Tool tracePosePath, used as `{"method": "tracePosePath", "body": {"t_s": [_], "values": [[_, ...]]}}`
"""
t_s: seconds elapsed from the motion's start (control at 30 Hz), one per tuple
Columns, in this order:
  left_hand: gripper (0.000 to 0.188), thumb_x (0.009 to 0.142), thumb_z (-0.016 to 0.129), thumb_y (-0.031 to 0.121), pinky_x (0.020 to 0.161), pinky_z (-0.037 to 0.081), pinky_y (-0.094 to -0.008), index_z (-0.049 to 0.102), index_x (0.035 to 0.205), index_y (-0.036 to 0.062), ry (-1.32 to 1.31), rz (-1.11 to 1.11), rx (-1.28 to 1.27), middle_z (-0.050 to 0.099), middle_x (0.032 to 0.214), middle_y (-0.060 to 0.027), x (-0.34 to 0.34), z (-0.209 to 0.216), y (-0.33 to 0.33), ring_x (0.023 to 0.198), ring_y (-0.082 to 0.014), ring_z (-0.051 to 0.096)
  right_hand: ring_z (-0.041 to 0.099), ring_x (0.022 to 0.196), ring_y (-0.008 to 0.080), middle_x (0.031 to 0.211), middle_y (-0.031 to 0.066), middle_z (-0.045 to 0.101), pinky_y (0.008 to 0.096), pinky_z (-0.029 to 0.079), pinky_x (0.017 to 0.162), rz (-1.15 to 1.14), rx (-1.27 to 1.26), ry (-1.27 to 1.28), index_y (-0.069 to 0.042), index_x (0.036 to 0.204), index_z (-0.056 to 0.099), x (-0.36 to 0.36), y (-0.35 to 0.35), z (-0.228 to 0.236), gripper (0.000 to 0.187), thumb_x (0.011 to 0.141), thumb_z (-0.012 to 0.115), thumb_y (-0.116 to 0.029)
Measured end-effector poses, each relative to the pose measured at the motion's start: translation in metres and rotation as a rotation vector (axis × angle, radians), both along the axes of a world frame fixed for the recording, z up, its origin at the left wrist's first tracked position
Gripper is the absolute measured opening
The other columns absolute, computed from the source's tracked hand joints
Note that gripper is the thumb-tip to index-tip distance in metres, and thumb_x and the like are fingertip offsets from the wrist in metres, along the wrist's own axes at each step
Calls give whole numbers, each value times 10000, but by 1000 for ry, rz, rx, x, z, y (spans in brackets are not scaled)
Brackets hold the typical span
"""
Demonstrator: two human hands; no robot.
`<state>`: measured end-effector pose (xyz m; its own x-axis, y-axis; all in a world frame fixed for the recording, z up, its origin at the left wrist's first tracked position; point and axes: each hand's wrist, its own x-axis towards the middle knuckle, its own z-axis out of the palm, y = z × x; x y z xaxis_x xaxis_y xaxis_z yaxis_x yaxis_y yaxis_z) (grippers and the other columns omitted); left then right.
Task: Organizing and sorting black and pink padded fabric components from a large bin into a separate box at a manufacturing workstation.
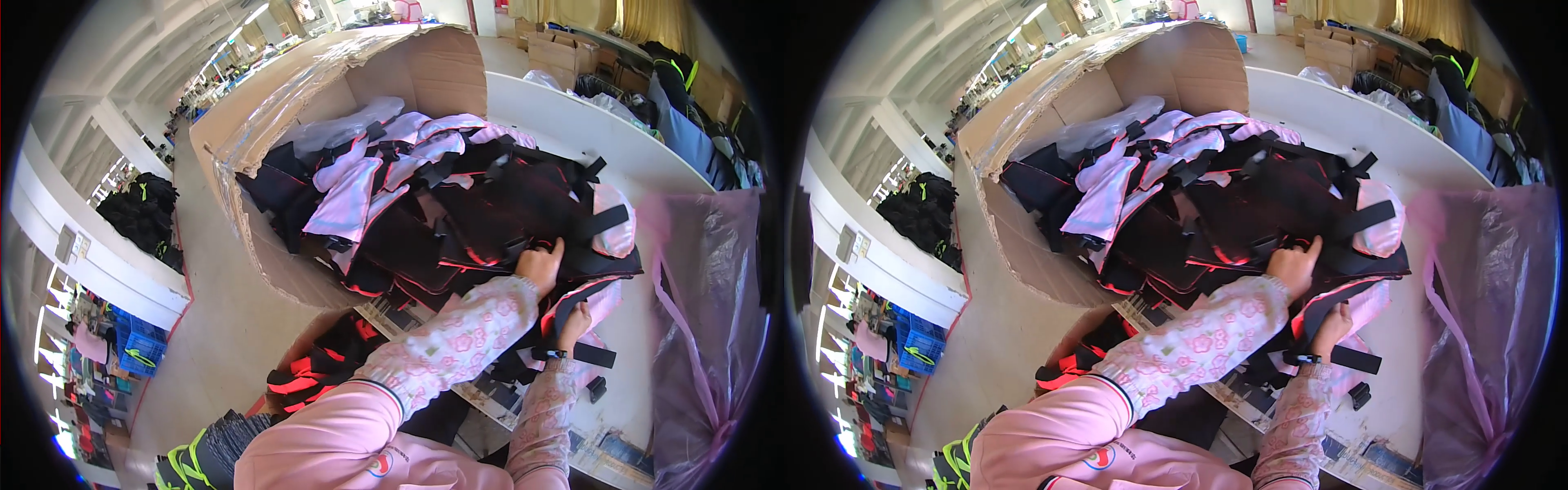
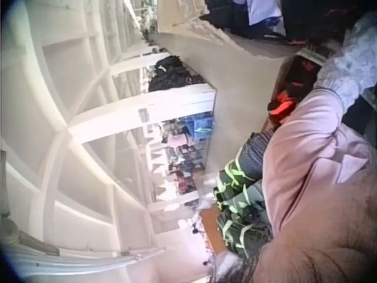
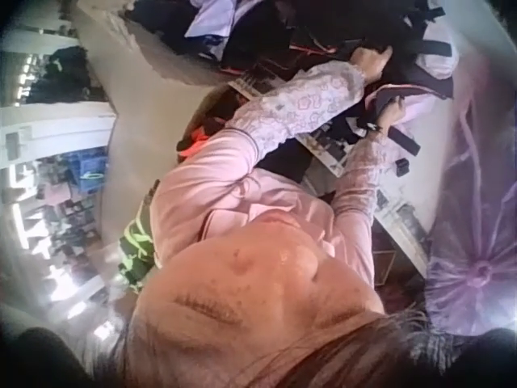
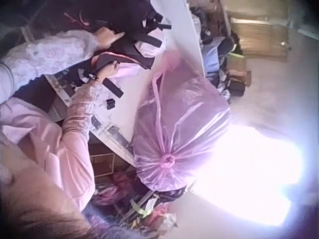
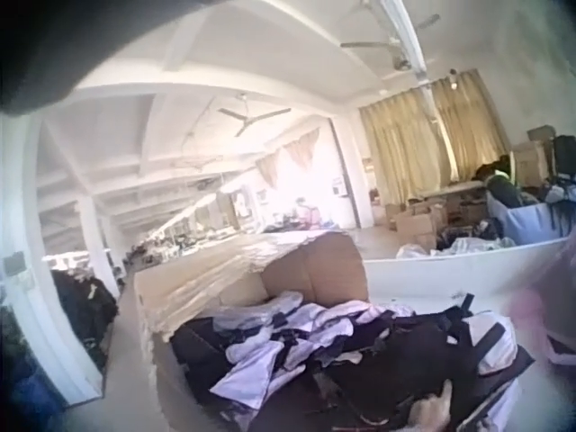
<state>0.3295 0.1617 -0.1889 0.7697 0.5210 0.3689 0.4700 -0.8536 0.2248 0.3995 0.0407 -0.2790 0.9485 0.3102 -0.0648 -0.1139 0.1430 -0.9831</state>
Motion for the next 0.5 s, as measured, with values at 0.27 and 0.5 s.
{"method": "tracePosePath", "body": {"t_s": [0.27, 0.5], "values": [[676, 680, 630, 140, 620, 517, -365, 420, 1317, 59, -35, -55, -71, 624, 811, -175, 74, -13, -10, 710, -276, 639, 577, 685, 128, 813, 38, 637, 239, 460, 618, -178, -86, -74, 46, 966, 644, 115, -19, -86, 209, 885, 544, -118], [843, 683, 707, 341, 977, 391, -398, 318, 1370, 47, -101, -190, -320, 430, 1268, -302, 89, -5, 3, 1159, -389, 471, 579, 685, 127, 792, 53, 650, 269, 456, 633, -174, -281, -190, 68, 918, 650, 196, -1, -88, 307, 861, 604, -230]]}}
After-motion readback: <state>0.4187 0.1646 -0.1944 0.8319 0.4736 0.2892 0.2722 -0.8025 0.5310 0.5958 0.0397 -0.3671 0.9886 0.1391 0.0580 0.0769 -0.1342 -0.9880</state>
